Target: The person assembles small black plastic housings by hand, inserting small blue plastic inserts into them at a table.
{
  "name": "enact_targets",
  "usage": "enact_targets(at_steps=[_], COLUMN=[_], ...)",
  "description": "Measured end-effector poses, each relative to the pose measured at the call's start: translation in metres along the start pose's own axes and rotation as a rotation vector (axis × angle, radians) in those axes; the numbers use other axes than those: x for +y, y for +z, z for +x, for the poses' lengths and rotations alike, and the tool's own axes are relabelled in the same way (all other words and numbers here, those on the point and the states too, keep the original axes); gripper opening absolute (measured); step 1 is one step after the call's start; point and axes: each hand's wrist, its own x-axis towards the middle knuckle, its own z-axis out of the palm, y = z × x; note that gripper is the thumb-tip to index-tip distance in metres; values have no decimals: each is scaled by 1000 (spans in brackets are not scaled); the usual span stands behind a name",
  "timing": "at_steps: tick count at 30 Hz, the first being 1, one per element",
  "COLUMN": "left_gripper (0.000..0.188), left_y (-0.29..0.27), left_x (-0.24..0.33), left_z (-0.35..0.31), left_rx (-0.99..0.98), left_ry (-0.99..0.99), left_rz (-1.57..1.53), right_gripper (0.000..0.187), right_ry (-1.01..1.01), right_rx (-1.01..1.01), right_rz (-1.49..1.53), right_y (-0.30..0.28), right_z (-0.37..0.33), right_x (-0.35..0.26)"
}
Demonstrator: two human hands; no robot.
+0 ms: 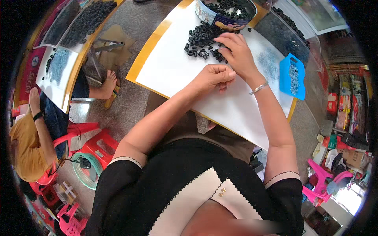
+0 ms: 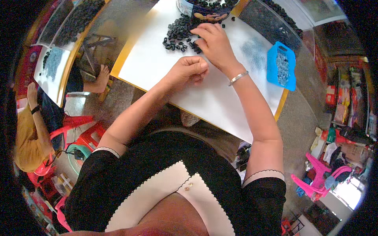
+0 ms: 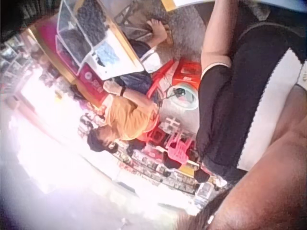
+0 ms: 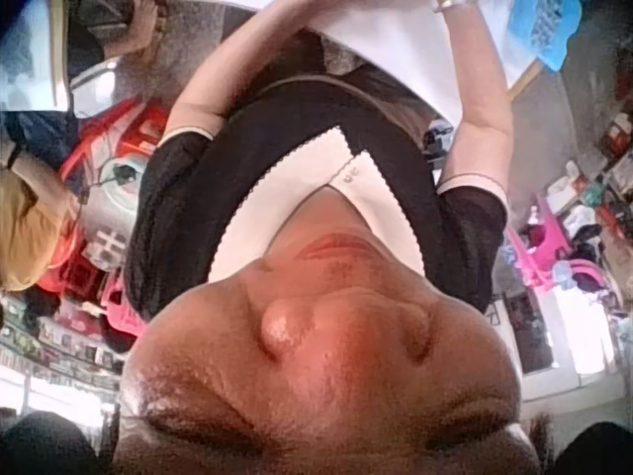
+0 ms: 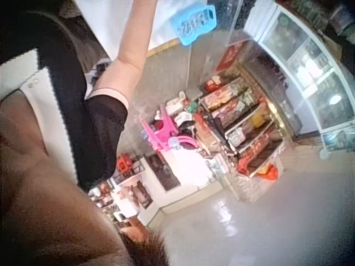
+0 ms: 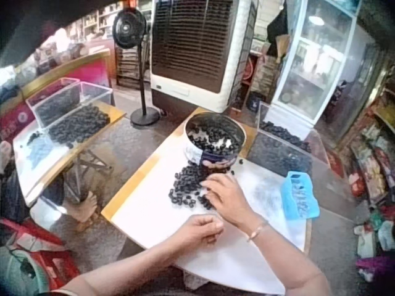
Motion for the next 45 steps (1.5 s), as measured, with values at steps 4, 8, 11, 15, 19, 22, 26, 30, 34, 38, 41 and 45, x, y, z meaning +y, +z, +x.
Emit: enact_targets(at_steps=[4, 8, 11, 15, 19, 22, 26, 30, 34, 38, 41, 45], left_gripper=[24, 24, 24, 23, 20, 17, 17, 22, 26, 26, 25, 27], left_y=[-4, -8, -3, -2, -6, -8, -13, -8, -4, -6, -12, -12], left_x=[-3, -5, -4, -2, -8, -7, -6, -3, -2, -5, -10, -8], left_z=[-1, 0, 2, 1, 5, 6, 6, 6, 8, 10, 12, 10], left_rx=[-36, -34, -24, -14, 9, 58, 63, 63, 108, 98, 79, 94], left_ry=[33, 17, 29, 39, 60, 88, 132, 176, 161, 155, 182, 209], left_rz=[-11, -45, -56, -97, -169, -257, -364, -320, -300, -271, -298, -394], right_gripper=[28, 26, 23, 20, 18, 17, 16, 15, 15, 12, 9, 8], right_ry=[-234, -286, -243, -177, 139, 441, 539, 516, 335, 339, 309, 256], right_rx=[58, 32, 35, 41, 99, 133, 171, 184, 233, 285, 343, 485], right_rz=[-109, -183, -167, -94, 243, 645, 886, 926, 759, 732, 660, 283], right_y=[23, 30, 23, 17, 5, -10, -26, -27, -14, -7, -9, -30], right_z=[20, 21, 15, 10, 3, -10, -30, -46, -54, -59, -57, -59], right_x=[-2, 2, 7, 6, -4, -21, -40, -48, -38, -41, -40, -6])
